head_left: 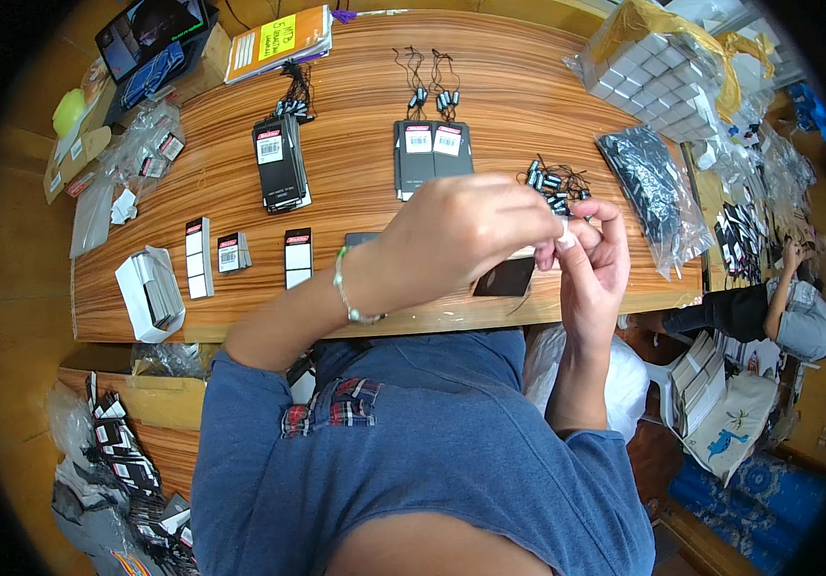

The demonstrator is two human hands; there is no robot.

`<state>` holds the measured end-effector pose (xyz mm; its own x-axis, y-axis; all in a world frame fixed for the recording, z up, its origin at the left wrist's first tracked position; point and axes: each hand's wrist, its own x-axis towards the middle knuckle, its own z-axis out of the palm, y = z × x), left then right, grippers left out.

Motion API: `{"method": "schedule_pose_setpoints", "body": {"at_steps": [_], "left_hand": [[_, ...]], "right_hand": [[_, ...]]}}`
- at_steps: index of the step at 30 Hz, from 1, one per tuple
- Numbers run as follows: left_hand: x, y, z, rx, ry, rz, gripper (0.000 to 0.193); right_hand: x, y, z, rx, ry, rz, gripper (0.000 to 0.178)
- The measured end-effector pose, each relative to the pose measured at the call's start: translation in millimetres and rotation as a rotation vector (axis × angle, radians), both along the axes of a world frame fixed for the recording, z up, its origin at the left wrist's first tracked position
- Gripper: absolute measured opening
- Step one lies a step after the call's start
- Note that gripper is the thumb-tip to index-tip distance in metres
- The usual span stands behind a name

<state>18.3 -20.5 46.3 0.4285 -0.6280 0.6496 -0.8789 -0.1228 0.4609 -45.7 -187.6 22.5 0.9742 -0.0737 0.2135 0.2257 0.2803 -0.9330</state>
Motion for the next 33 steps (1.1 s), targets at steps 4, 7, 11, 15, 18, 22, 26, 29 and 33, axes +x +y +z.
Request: {"method": "schedule_pose_setpoints", "body": {"at_steps": [4,7,11,15,18,22,26,29,33], "left_hand": [[12.7,-21.0,-3.1,0.015,-0.022,-0.039,0.016],[17.7,-30.7,-9.5,-0.035,-0.077,-0.042,0.015],[31.1,-43.8,-23.9,-0.102,-0.245,-0.024,0.015],[32.9,-55.5,-35.0,-0.058,-0.549,-0.001,0.012],[29.2,-56.9,-37.9,0.0,-0.618,-0.027,0.012],[25.4,-47.4,-47.0,-0.082,-0.436,-0.043,0.01],[22.1,-40.8,-57.2,-0.209,-0.116,-0.075,0.012],[15.8,-41.2,-48.9,-0.188,0.237,-0.127,0.014],[8.5,-43.4,-49.6,-0.318,0.527,-0.164,0.011]], "right_hand": [[2.5,-0.3,-1.5,-0.313,-0.107,-0.309,0.021],[5.2,-11.0,-8.7,-0.217,-0.111,-0.249,0.024],[13.8,-24.8,-4.6,0.156,0.15,-0.085,0.018],[18.0,-44.3,-30.1,0.263,0.174,-0.021,0.012],[21.0,-43.7,-28.3,0.217,0.115,-0.293,0.009],[28.5,-64.0,-17.9,0.36,-0.165,-0.285,0.008],[32.3,-62.4,-7.3,0.604,-0.273,0.038,0.008],[36.0,-51.0,-4.5,0.791,-0.247,0.2,0.009],[38.3,-37.6,-3.4,0.852,-0.23,0.192,0.009]]}}
